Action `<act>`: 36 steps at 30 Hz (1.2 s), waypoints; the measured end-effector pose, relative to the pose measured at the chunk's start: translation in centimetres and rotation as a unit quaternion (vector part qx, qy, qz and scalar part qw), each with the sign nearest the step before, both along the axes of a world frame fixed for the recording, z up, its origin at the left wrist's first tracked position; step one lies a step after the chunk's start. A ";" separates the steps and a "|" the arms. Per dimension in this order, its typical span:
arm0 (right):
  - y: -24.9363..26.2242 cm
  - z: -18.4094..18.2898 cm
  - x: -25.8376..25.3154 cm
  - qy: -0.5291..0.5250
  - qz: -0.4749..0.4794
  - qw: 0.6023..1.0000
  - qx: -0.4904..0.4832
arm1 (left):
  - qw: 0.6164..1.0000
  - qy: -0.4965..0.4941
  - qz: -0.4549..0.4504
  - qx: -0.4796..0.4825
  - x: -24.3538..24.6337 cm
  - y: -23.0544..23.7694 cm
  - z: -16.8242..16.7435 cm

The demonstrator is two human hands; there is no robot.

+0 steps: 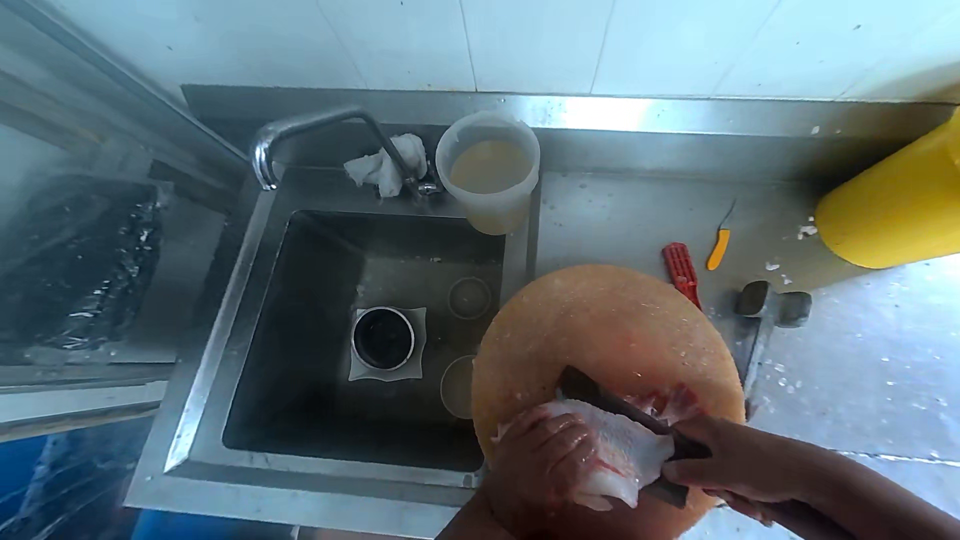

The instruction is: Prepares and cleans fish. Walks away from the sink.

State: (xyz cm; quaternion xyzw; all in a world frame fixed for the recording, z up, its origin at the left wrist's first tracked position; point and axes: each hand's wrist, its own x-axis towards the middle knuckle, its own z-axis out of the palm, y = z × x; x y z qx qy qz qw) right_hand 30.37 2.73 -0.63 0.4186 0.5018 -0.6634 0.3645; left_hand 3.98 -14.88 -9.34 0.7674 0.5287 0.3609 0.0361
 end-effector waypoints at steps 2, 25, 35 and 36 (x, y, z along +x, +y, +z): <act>0.3 -0.5 -0.6 0.010 -0.004 1.000 -0.004 | 1.000 -0.003 0.002 -0.002 0.0 0.1 0.0; -3.7 0.2 0.3 0.089 -0.029 0.992 0.089 | 1.000 -0.004 -0.016 -0.012 -0.8 0.2 -0.6; -10.2 2.6 11.9 0.119 -0.285 0.949 0.068 | 0.916 -0.184 0.154 -0.323 -0.1 2.9 7.3; -10.7 2.5 13.1 0.120 -0.331 0.933 0.077 | 0.903 -0.181 0.173 -0.350 0.2 3.3 7.8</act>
